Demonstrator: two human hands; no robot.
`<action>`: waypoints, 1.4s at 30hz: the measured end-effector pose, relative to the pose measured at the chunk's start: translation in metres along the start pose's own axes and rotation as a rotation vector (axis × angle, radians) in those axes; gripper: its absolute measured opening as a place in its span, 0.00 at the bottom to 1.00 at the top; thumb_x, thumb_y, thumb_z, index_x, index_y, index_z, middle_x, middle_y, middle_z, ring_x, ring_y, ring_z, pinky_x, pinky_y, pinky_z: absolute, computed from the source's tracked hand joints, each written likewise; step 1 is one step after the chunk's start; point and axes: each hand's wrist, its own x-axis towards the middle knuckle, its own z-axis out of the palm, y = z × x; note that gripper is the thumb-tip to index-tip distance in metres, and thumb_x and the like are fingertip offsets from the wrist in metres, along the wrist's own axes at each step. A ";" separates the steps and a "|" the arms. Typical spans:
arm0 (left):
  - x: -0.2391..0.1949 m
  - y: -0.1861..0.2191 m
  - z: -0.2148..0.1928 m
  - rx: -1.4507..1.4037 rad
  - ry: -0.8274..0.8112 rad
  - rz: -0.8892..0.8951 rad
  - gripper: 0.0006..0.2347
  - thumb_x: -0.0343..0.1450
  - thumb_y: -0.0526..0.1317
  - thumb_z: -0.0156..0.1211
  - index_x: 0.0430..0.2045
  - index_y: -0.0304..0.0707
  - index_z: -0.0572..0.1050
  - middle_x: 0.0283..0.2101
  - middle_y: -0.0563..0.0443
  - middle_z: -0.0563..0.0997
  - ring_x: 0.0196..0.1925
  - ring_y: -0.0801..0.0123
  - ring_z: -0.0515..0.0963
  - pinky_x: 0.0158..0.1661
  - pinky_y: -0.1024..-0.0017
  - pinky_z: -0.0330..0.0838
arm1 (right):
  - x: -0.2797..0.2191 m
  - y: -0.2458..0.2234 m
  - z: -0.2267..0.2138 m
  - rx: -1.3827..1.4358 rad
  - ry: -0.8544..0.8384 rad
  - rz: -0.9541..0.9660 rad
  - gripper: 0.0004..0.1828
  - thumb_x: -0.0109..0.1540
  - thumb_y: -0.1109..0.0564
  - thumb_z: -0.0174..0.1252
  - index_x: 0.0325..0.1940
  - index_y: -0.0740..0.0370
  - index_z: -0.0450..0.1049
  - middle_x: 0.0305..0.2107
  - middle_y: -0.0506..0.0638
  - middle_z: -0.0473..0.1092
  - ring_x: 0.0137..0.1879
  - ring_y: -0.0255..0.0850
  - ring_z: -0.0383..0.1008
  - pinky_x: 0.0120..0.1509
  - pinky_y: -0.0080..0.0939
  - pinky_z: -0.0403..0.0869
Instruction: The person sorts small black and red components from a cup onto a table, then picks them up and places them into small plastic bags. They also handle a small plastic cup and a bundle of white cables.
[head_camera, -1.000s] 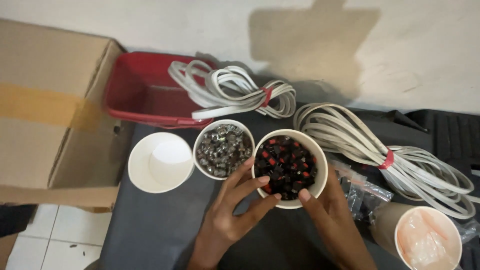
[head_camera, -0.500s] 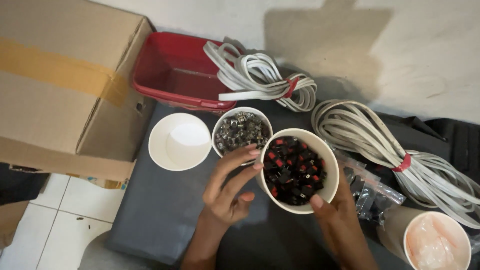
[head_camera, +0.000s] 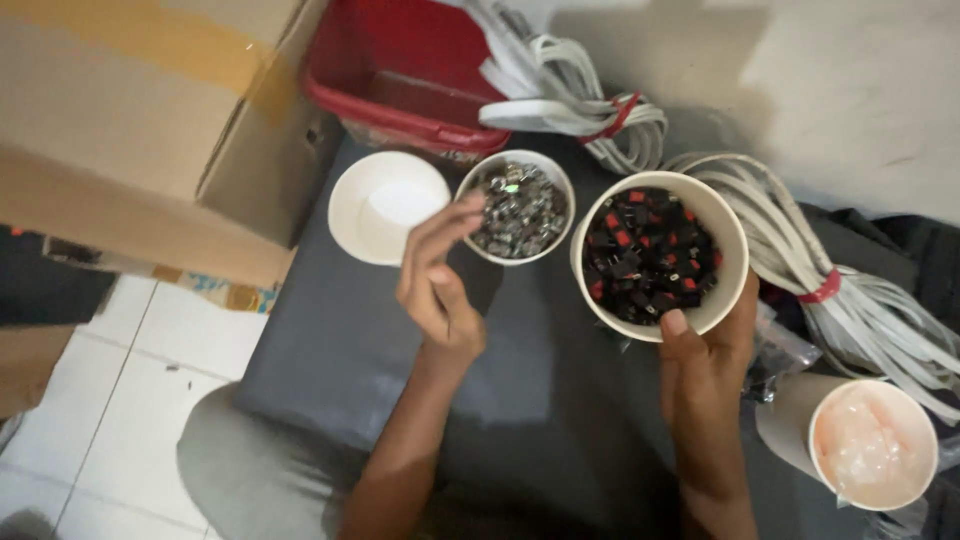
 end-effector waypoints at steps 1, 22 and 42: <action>-0.004 -0.001 0.001 0.012 0.005 -0.003 0.23 0.84 0.49 0.31 0.46 0.27 0.74 0.50 0.34 0.79 0.55 0.48 0.82 0.59 0.56 0.79 | -0.007 0.005 0.002 0.005 -0.011 0.006 0.41 0.64 0.49 0.54 0.78 0.65 0.49 0.71 0.60 0.56 0.78 0.47 0.56 0.85 0.48 0.57; -0.054 0.011 -0.038 -0.120 0.516 -0.454 0.31 0.81 0.61 0.26 0.73 0.37 0.49 0.80 0.42 0.46 0.84 0.57 0.41 0.81 0.60 0.34 | -0.059 0.053 0.056 -0.271 -0.151 -0.217 0.51 0.56 0.51 0.69 0.77 0.68 0.54 0.66 0.60 0.58 0.74 0.50 0.61 0.81 0.52 0.65; -0.057 0.017 -0.037 -0.144 0.487 -0.625 0.36 0.78 0.62 0.12 0.74 0.34 0.49 0.78 0.40 0.49 0.81 0.51 0.42 0.76 0.58 0.28 | -0.055 0.083 0.061 -0.471 -0.279 -0.485 0.54 0.50 0.50 0.78 0.73 0.73 0.61 0.57 0.68 0.64 0.60 0.59 0.65 0.63 0.58 0.65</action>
